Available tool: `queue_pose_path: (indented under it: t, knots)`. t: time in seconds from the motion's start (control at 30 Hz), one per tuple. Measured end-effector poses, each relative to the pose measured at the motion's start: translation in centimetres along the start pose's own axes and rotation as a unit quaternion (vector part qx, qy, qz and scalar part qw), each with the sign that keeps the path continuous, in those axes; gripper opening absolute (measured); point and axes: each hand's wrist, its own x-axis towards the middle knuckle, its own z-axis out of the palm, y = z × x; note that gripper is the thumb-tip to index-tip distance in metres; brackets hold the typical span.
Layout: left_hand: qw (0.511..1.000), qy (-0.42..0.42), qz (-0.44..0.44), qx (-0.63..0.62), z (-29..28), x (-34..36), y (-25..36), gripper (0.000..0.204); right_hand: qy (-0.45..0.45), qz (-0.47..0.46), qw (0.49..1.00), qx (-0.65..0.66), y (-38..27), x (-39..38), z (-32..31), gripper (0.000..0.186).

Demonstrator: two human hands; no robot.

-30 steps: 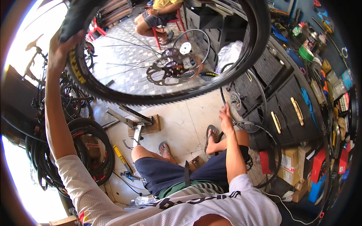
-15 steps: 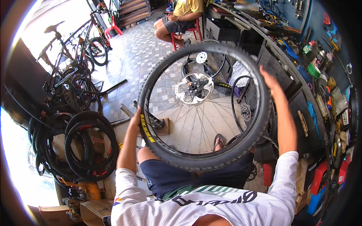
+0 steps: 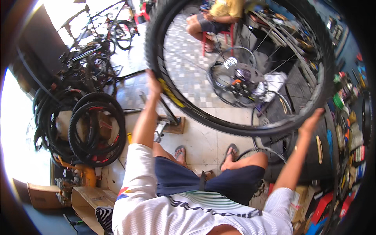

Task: The person inflates a bicycle tire using a floor pump, then removes the tire from the rim to inspect the inner tube. They reseat the tire onto the rim and adjust the valve stem.

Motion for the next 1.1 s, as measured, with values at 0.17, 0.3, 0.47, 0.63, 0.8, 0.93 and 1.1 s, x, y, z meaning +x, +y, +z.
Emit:
queue_pose_path:
  t: [0.17,0.3,0.47,0.63,0.8,0.93,1.1]
  knots:
    - [0.897,0.053,-0.412,-0.150,4.9,-18.0,-10.7,0.103,-0.228,-0.160,0.919,-0.278,-16.9,7.7,1.8,0.082]
    - [0.870,-0.033,-0.491,-0.025,-4.4,-12.7,-7.6,0.098,-0.278,-0.012,0.898,-0.340,-10.3,8.1,5.2,0.100]
    - [0.948,-0.039,-0.136,0.286,-1.0,1.2,8.0,0.094,-0.229,0.374,0.883,0.168,7.6,-6.3,-2.4,0.109]
    - [0.803,-0.016,0.509,0.308,-0.4,15.6,21.8,0.051,-0.208,0.535,0.665,0.478,11.9,-17.8,7.9,0.119]
    - [0.928,-0.298,-0.149,-0.168,2.4,14.1,24.8,0.047,-0.442,0.482,0.682,0.327,16.9,-11.6,5.6,0.097]
    - [0.929,-0.203,-0.273,0.143,-3.6,5.8,14.5,0.078,-0.231,0.323,0.916,0.061,12.0,-6.1,5.9,0.093]
    - [0.886,-0.020,-0.464,-0.009,-1.0,-15.0,-4.5,0.111,-0.255,-0.073,0.940,-0.214,-6.6,0.7,5.1,0.076]
